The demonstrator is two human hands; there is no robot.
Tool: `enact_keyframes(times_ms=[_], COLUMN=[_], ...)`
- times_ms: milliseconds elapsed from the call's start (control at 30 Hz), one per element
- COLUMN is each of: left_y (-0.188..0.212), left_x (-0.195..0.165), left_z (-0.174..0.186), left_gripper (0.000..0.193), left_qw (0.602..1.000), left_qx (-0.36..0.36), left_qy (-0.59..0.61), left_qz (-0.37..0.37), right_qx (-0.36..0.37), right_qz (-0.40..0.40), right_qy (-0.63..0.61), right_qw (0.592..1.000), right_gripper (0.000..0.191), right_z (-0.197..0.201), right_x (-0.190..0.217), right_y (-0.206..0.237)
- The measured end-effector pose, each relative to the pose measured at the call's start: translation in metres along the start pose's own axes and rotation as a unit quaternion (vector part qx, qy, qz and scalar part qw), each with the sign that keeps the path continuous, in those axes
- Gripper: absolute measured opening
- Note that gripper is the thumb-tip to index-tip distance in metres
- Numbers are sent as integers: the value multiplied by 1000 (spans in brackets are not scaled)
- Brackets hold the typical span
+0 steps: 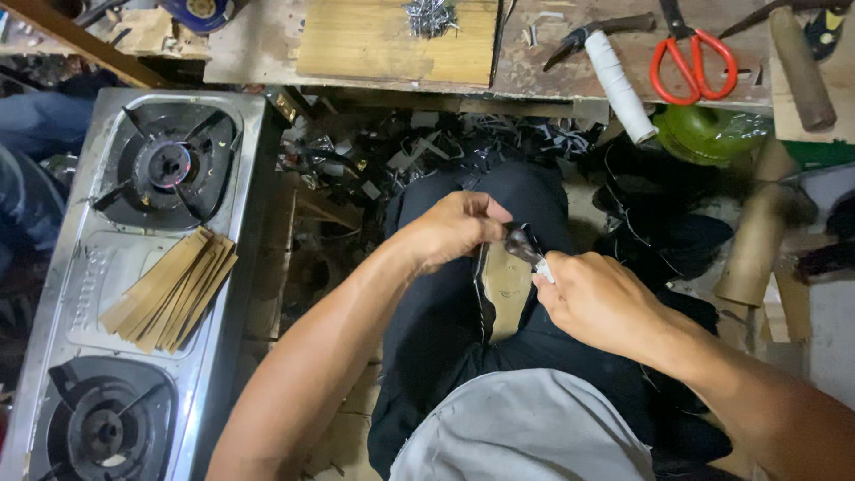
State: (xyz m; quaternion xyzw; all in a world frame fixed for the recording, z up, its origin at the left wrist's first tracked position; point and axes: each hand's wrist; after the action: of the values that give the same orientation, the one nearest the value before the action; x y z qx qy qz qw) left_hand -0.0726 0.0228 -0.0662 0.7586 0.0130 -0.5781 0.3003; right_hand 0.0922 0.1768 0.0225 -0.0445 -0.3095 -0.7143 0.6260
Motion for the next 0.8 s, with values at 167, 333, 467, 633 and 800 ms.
enact_keyframes(times_ms=[167,333,467,633,800], left_y=[6,23,42,55,55], left_x=[-10,-15,-14,-4,6], left_z=[3,-15,-35,-42,-33], left_gripper=[25,25,28,33,39], left_qw=[1000,979,934,901,904], left_qx=[16,-72,-156,-179,-148], left_qy=[-15,-177,-287,-341,-326], left_qz=[6,-70,-145,-198,-232], right_qx=[-27,-25,-7,-3,-27], right_qz=[26,45,5,-51,-25], right_qy=[-15,-25,-99,-296,-223], right_qw=[999,998,995,954,974], right_gripper=[24,26,30,27,28], right_z=[-5,-9,-14,-21,-37], right_x=[0,-2,-2,-3,-8], right_y=[-1,2,9,10,-5])
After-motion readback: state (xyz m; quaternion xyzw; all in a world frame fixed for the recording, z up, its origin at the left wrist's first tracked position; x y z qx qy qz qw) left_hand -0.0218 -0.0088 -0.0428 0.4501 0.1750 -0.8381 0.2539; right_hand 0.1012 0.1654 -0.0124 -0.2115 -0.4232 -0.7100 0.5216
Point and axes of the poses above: each hand's wrist, its own y-axis away from the middle knuckle, its own z-axis out of the back of the hand, x = y × z, and after that the axes turned 5 degrees about x, right-handed
